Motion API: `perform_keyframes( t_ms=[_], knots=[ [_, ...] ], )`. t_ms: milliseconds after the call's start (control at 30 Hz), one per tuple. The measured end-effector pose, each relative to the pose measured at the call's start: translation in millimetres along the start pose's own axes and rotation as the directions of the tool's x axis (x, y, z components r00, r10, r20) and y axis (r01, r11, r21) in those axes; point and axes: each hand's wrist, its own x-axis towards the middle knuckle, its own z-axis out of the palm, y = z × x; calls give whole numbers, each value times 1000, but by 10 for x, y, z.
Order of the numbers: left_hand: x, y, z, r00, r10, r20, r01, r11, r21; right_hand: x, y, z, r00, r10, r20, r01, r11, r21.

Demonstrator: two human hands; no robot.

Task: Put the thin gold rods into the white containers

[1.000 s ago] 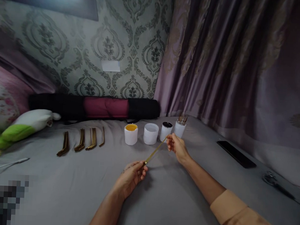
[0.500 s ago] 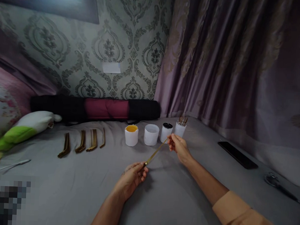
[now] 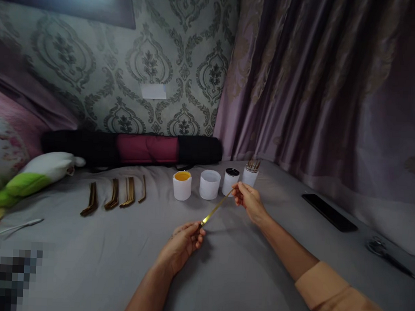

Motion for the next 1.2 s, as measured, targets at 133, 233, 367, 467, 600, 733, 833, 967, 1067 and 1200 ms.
perform_keyframes(
  t_ms=[133, 233, 367, 467, 600, 733, 833, 967, 1067, 1200],
  knots=[
    [-3, -1, -2, 1000, 5, -8, -5, 1000, -1, -13, -24, 4, 1000, 13, 11, -13, 1000, -14],
    [-2, -4, -6, 1000, 14, 3, -14, 1000, -6, -18, -40, 5, 1000, 23, 8, -23, 999, -41],
    [1, -3, -4, 1000, 5, 4, -5, 1000, -9, -24, -50, -4, 1000, 16, 12, -15, 998, -63],
    [-1, 2, 1, 1000, -2, 0, 2, 1000, -5, -33, -50, -22, 1000, 9, 18, -8, 997, -71],
    [-5, 5, 0, 1000, 1, 0, -1, 1000, -3, -43, -46, -49, 1000, 9, 26, -7, 996, -84],
    [-4, 2, -8, 1000, 0, -4, 0, 1000, -7, -51, -45, -65, 1000, 10, 10, -9, 997, -77],
    [3, -1, -17, 1000, 3, 7, -2, 1000, -8, -51, -42, -88, 1000, 14, -7, -14, 998, -66],
    [16, -8, -31, 1000, 4, 7, -4, 1000, -13, -35, -36, -153, 1000, 5, -26, -6, 999, -52],
    [16, -9, -33, 1000, 4, -2, -4, 1000, -18, -13, -46, -215, 999, 5, -47, -7, 999, -39],
    [2, 1, -26, 1000, 3, -9, -4, 1000, -14, 11, -95, -294, 998, -9, -65, 8, 1000, -18]
  ],
)
